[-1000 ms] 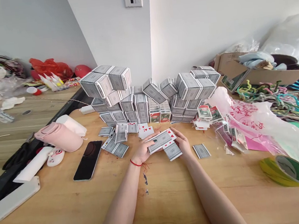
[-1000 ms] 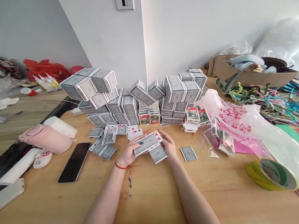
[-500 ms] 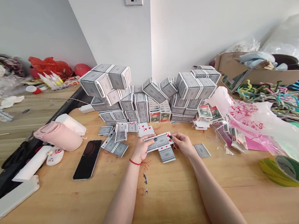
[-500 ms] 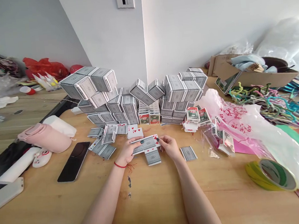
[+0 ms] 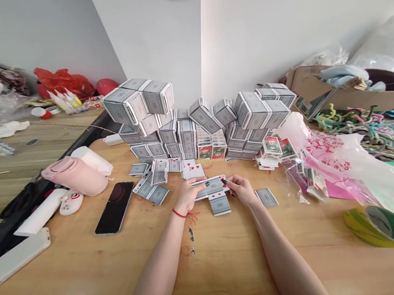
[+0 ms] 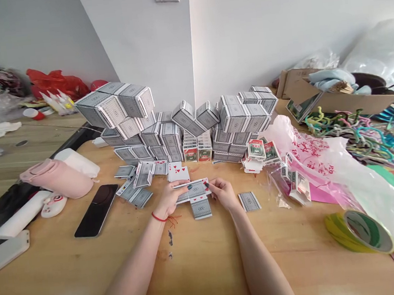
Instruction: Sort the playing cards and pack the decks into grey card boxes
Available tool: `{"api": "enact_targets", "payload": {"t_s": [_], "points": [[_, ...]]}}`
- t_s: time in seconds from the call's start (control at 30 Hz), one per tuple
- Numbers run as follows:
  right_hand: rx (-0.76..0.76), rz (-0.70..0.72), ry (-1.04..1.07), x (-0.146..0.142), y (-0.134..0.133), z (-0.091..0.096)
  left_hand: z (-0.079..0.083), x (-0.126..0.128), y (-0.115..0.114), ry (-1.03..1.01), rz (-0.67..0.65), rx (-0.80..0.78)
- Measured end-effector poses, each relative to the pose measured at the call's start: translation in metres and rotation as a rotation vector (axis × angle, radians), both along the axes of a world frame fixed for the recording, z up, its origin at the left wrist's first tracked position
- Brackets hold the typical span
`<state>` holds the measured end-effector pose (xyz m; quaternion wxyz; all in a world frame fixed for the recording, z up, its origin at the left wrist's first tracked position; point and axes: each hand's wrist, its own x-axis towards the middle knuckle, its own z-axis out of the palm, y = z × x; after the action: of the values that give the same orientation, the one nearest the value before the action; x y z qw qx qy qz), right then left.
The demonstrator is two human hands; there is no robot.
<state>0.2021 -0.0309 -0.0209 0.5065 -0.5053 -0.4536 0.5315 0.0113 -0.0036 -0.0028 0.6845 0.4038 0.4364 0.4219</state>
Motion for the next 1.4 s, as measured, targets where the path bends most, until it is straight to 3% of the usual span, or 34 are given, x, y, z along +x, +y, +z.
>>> {"api": "enact_targets", "payload": {"t_s": [0.37,1.4], "points": [[-0.018,0.019,-0.024,-0.0023,-0.0007,0.0038,-0.0006,-0.0008,-0.0011,0.03,-0.023,0.069],[-0.047,0.018,-0.007,-0.0064,-0.0012,0.0062,0.0009,-0.0018,-0.0004,0.049,-0.029,0.031]]}}
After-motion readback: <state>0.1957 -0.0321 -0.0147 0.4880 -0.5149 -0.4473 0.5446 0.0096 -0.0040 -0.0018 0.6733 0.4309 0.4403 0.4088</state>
